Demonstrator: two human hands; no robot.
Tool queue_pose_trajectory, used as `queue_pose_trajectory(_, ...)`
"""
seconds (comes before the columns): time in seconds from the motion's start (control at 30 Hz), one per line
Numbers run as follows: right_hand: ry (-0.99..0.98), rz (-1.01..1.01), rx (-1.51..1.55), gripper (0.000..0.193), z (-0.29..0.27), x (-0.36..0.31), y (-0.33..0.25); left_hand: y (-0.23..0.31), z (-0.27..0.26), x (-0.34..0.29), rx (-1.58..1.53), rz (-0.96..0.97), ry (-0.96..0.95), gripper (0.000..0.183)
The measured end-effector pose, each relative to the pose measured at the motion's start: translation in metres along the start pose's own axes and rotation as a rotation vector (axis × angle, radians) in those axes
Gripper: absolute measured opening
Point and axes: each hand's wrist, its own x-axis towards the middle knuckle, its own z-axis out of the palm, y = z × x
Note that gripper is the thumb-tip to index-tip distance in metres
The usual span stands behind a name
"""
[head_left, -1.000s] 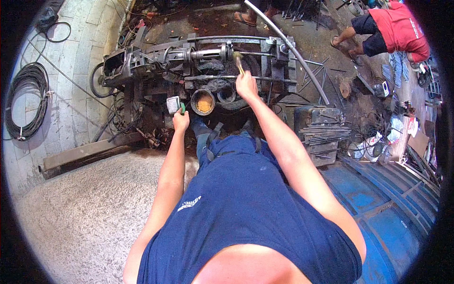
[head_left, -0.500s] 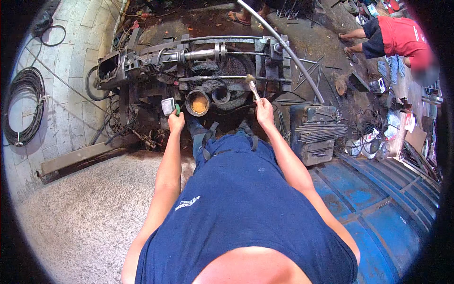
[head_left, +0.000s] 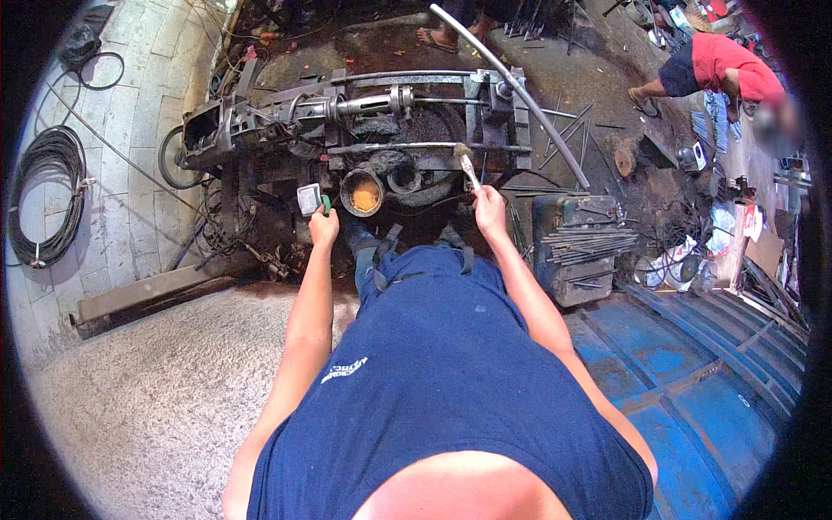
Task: Straightening and adjusting metal rods using a bending jig or manual press machine.
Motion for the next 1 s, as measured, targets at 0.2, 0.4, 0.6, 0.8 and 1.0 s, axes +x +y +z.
queue_pose_trajectory(0.2,0.005,-0.008,0.028,0.026,-0.002,-0.005,-0.004,-0.003,0.001,0.002,-0.003,0.007,-0.011,0.049)
queue_pose_trajectory(0.4,0.007,-0.019,0.081,0.027,0.002,-0.005,0.0,-0.003,0.001,0.001,0.008,0.034,-0.003,0.049)
queue_pose_trajectory(0.6,-0.004,-0.009,0.055,0.027,0.002,-0.006,0.0,-0.001,0.0,0.0,-0.003,0.02,-0.01,0.049)
queue_pose_trajectory(0.8,0.01,-0.006,0.01,0.026,0.001,-0.008,-0.006,-0.009,0.004,0.004,-0.023,0.05,0.008,0.049)
queue_pose_trajectory(1.0,-0.006,-0.009,0.051,0.026,0.004,-0.006,0.001,-0.005,0.003,0.002,-0.025,0.038,0.005,0.049)
